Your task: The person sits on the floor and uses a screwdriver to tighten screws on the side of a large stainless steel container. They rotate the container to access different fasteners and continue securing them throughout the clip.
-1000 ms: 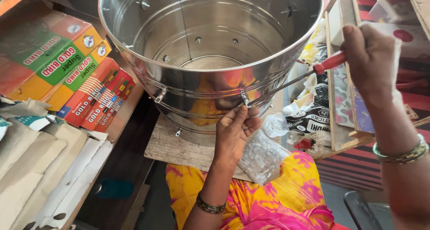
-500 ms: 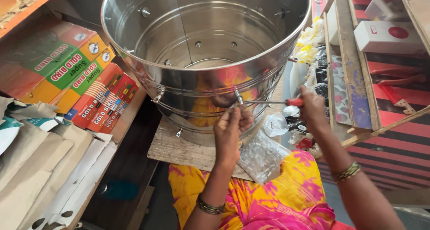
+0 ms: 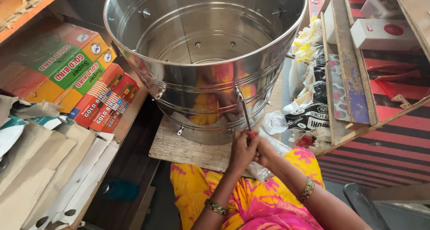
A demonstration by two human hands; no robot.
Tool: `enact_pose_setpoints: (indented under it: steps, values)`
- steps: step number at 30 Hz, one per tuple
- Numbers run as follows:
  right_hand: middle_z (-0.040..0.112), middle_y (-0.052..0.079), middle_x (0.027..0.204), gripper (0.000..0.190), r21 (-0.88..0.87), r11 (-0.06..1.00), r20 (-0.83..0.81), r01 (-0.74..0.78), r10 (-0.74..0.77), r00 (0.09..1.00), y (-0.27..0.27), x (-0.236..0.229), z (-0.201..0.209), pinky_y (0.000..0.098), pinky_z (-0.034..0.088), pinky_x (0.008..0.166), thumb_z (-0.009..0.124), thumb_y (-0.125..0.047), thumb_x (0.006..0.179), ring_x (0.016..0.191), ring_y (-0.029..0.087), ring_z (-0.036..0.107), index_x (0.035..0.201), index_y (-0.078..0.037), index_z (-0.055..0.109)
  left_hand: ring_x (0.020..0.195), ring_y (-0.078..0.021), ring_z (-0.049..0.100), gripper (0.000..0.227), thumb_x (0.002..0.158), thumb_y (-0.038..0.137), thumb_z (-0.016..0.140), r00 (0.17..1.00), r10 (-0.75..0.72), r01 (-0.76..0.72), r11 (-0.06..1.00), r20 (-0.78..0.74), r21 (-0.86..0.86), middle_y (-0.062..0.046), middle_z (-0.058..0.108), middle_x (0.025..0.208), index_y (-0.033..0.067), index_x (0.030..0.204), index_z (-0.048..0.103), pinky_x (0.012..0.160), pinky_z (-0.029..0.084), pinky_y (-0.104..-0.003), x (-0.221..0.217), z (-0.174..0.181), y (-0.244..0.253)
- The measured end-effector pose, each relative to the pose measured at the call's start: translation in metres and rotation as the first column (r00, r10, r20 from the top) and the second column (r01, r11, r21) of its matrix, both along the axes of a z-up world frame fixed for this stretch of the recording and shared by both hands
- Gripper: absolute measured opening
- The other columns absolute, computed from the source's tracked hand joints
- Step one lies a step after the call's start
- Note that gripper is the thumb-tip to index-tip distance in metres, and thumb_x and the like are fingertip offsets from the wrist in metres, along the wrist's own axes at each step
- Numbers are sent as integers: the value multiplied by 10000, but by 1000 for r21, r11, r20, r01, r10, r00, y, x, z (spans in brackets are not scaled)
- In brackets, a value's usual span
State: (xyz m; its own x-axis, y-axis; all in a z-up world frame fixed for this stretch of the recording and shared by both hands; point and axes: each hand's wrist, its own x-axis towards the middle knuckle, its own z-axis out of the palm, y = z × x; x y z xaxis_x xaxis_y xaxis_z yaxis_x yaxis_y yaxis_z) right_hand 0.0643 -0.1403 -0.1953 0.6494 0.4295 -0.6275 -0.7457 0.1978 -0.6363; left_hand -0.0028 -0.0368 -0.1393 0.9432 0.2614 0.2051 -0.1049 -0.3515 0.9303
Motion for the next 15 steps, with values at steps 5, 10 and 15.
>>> enact_pose_setpoints:
  steps: [5,10,15]
  values:
    - [584,50,574,384,-187,957,109,-223,246,963,33,-19,1,295,352,328,477,-457,979,366,162,483,847,-146,660,875,-260,692,261,952,244,662,999,30,-31,997,-18,-76,-132,662,994,54,1131,652,779,559,-378,-27,-10,39]
    - [697,39,700,285,-449,874,417,-187,390,821,32,0,39,284,515,464,643,-377,949,513,121,607,951,-106,730,849,-167,684,246,991,278,647,960,260,-243,958,104,-153,-61,716,925,43,1063,647,757,562,-332,-60,19,99]
    - [698,36,740,264,-300,953,711,38,197,675,9,25,126,262,468,522,641,-277,1023,552,104,577,977,-22,688,666,-76,587,221,1058,289,567,917,395,-347,862,60,-370,-37,637,781,69,1057,574,615,519,-243,-80,79,147]
